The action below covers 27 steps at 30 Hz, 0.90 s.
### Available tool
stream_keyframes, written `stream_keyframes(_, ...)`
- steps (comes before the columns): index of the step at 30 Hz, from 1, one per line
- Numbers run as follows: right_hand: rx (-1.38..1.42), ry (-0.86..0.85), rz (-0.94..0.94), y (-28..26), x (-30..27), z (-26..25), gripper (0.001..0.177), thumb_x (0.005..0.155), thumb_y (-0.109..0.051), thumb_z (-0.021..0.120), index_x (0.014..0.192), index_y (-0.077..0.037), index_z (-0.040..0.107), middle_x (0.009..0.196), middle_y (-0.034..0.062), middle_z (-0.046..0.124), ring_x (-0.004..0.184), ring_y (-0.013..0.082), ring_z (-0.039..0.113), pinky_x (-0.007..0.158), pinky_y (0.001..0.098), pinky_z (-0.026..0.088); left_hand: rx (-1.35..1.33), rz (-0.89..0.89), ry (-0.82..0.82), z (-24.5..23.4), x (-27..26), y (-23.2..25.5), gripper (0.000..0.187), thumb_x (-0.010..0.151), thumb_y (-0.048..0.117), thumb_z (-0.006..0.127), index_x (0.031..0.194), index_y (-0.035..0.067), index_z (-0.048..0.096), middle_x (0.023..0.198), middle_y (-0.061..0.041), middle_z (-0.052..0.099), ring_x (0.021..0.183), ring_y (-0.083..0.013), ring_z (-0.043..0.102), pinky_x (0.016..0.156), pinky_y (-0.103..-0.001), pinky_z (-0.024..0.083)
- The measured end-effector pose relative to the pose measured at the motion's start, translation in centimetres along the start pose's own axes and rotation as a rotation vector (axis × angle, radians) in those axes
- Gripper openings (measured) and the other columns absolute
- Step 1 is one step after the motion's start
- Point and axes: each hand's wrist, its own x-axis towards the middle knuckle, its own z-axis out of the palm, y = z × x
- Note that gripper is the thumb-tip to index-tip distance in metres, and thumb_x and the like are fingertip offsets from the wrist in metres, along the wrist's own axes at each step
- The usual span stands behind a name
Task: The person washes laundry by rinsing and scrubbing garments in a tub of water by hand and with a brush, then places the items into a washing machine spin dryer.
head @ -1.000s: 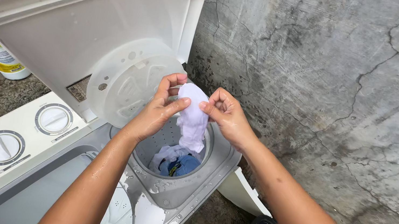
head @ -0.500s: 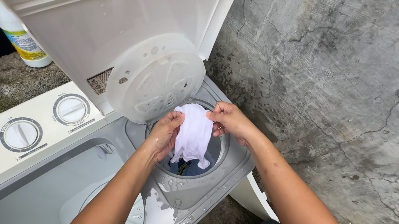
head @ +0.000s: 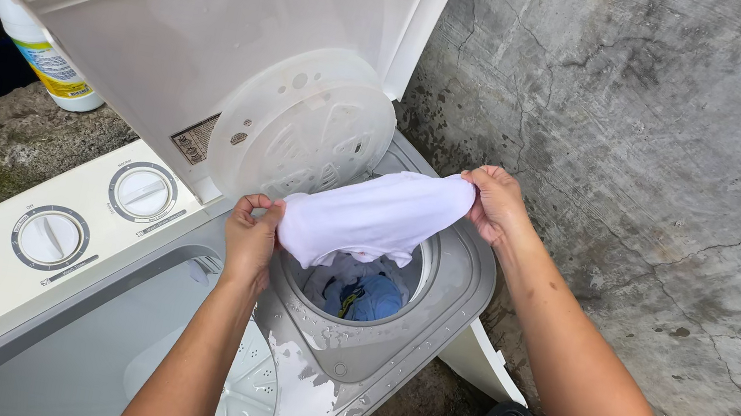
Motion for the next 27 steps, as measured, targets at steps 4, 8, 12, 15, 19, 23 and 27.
stream_keyframes(4,-0.356,0.238,-0.293,-0.7,0.3,-0.3,0.025,0.093,0.000,0.066,0.109,-0.006,0.047,0.087,0.0135,0.066,0.068,0.0196,0.063,0.050,0.0342,0.046,0.032,0.164,0.035,-1.6,-0.4,1.0,0.020,0.094,0.009,0.075,0.103,0.011,0.056,0.079,-0.006,0.068,0.067,-0.0086,0.051,0.061,-0.026,0.039)
stream_keyframes(8,-0.421,0.173,-0.299,-1.6,-0.9,1.4,0.027,0.094,-0.001,0.062,0.115,-0.008,0.047,0.088,0.0072,0.070,0.071,0.0136,0.069,0.057,0.0286,0.059,-0.180,-0.161,0.052,-1.4,-1.9,3.1,0.024,0.089,0.008,0.074,0.102,0.015,0.055,0.083,-0.001,0.064,0.066,-0.0089,0.059,0.059,-0.027,0.044)
stream_keyframes(12,-0.411,0.100,-0.318,-2.5,-2.1,2.7,0.028,0.096,0.001,0.060,0.120,-0.008,0.051,0.089,0.0075,0.071,0.070,0.0127,0.067,0.054,0.0289,0.054,-0.257,-0.153,-0.021,-0.9,-3.7,4.3,0.024,0.088,0.006,0.068,0.108,0.014,0.060,0.081,-0.003,0.070,0.070,-0.0116,0.066,0.065,-0.028,0.054)
stream_keyframes(15,-0.369,0.067,-0.354,-3.5,-2.8,2.8,0.034,0.095,0.004,0.061,0.126,-0.008,0.054,0.092,0.0088,0.072,0.071,0.0129,0.067,0.056,0.0291,0.053,-0.105,0.022,-0.018,-1.0,-3.9,3.9,0.031,0.089,0.004,0.072,0.119,0.010,0.069,0.085,0.003,0.071,0.071,-0.0061,0.057,0.062,-0.024,0.044)
stream_keyframes(19,-0.263,0.078,-0.533,-5.0,-2.9,2.8,0.036,0.097,0.008,0.061,0.130,-0.005,0.053,0.094,0.0134,0.075,0.077,0.0146,0.071,0.065,0.0292,0.058,-0.069,0.092,0.031,-1.5,-3.9,3.2,0.035,0.087,0.003,0.080,0.121,0.008,0.076,0.084,0.002,0.062,0.069,-0.0062,0.052,0.062,-0.025,0.043)
stream_keyframes(23,-0.185,0.059,-0.589,-5.8,-3.1,2.3,0.041,0.096,0.010,0.062,0.134,-0.004,0.050,0.096,0.0162,0.075,0.080,0.0161,0.071,0.068,0.0305,0.059,-0.007,0.164,0.057,-1.6,-4.9,3.6,0.040,0.082,0.002,0.084,0.122,0.004,0.076,0.096,-0.002,0.064,0.080,-0.0073,0.056,0.076,-0.024,0.048)
stream_keyframes(27,-0.131,0.055,-0.574,-6.7,-3.7,2.0,0.044,0.096,0.009,0.062,0.136,-0.005,0.047,0.096,0.0161,0.073,0.082,0.0174,0.074,0.072,0.0326,0.062,-0.046,0.278,0.001,-1.6,-5.9,4.6,0.043,0.081,-0.001,0.081,0.123,0.001,0.071,0.118,-0.007,0.073,0.105,-0.0089,0.066,0.098,-0.024,0.052)
